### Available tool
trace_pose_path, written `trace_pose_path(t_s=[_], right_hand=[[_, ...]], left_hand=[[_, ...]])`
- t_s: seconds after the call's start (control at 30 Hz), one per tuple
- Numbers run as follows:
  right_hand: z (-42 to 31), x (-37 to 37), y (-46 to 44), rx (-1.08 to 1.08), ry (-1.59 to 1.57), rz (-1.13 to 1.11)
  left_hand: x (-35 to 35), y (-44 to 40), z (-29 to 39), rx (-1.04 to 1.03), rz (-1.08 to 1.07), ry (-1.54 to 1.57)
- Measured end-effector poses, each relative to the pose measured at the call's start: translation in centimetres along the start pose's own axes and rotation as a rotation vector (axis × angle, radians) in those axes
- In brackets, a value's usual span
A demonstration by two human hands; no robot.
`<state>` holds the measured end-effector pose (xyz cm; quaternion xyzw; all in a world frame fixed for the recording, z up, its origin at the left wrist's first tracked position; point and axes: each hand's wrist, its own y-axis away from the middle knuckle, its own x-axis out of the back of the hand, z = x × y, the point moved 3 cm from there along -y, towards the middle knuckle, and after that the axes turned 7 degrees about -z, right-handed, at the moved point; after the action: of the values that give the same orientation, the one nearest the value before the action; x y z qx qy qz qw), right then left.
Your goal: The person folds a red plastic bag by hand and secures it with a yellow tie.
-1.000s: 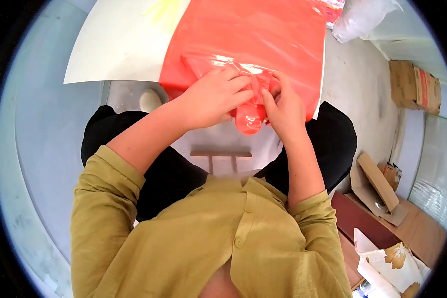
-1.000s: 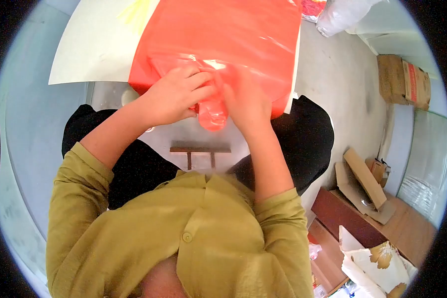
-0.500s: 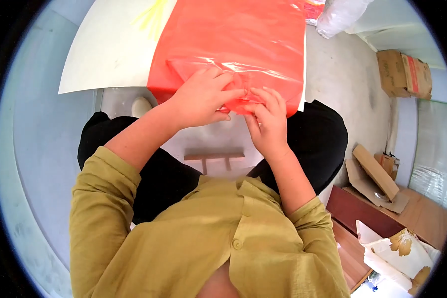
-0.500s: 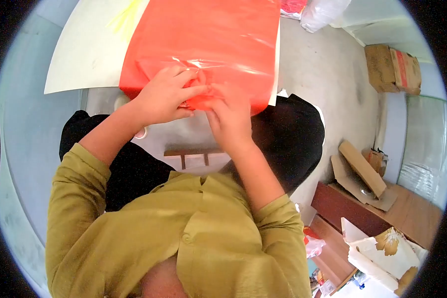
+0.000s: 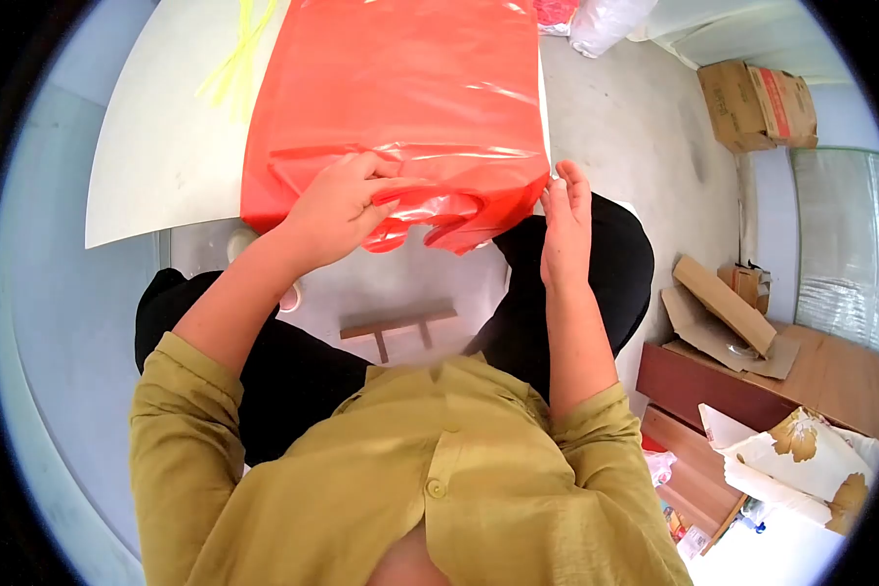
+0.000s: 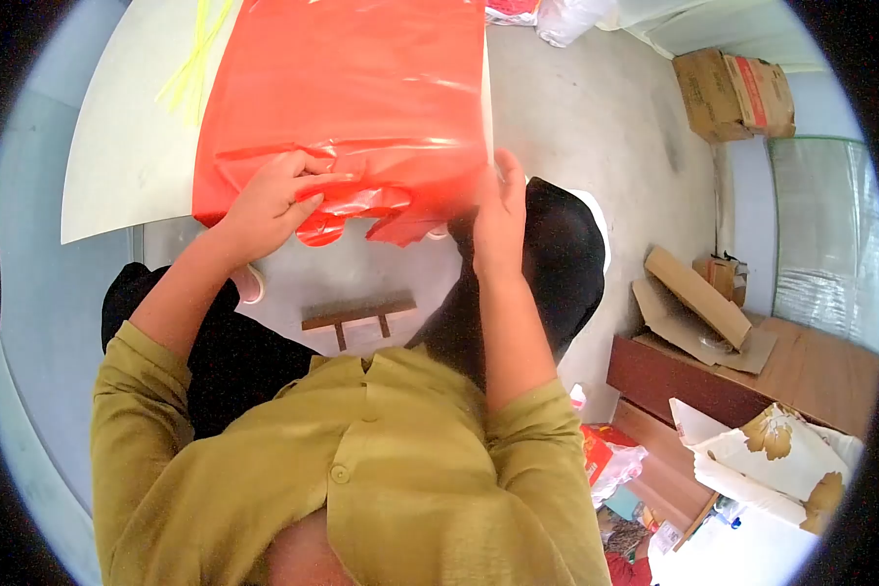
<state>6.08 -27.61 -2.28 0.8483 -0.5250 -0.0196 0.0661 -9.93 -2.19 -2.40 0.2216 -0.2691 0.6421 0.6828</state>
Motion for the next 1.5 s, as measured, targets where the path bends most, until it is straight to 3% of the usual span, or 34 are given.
trace_pose_path(t_s=[0.37,0.57,0.83,1.0,1.13,1.27,1.4,1.5], right_hand=[[-1.1,-0.1,-2.8,-0.145,0.033,0.008],[0.4,0.6,-0.1,-0.123,0.076,-0.059],[1.4,2.6,6.5,-0.354,0.261,-0.178],[-1.3,1.8,6.1,-0.139,0.233,-0.237],[-3.8,-1.7,2.9,-0.123,0.300,-0.425],[-2.8,-5.7,-0.8,-0.282,0.322,-0.548],[-1.8,-7.6,-2.4,-0.219,0.226,-0.582],[-2.5,-7.4,-2.6,-0.469,0.078,-0.484]], left_hand=[[-0.2,-0.2,-0.7,0.044,0.122,0.184],[0.1,-0.2,1.0,-0.134,-0.046,-0.313],[-0.5,0.6,1.4,-0.187,-0.011,-0.476],[-0.6,1.2,1.5,-0.212,-0.044,-0.545],[-0.7,1.3,1.5,-0.221,-0.029,-0.564],[-0.8,1.5,1.3,-0.229,0.044,-0.564],[-0.4,1.5,0.7,-0.252,0.052,-0.527],[-0.5,1.2,0.6,-0.302,0.095,-0.513]])
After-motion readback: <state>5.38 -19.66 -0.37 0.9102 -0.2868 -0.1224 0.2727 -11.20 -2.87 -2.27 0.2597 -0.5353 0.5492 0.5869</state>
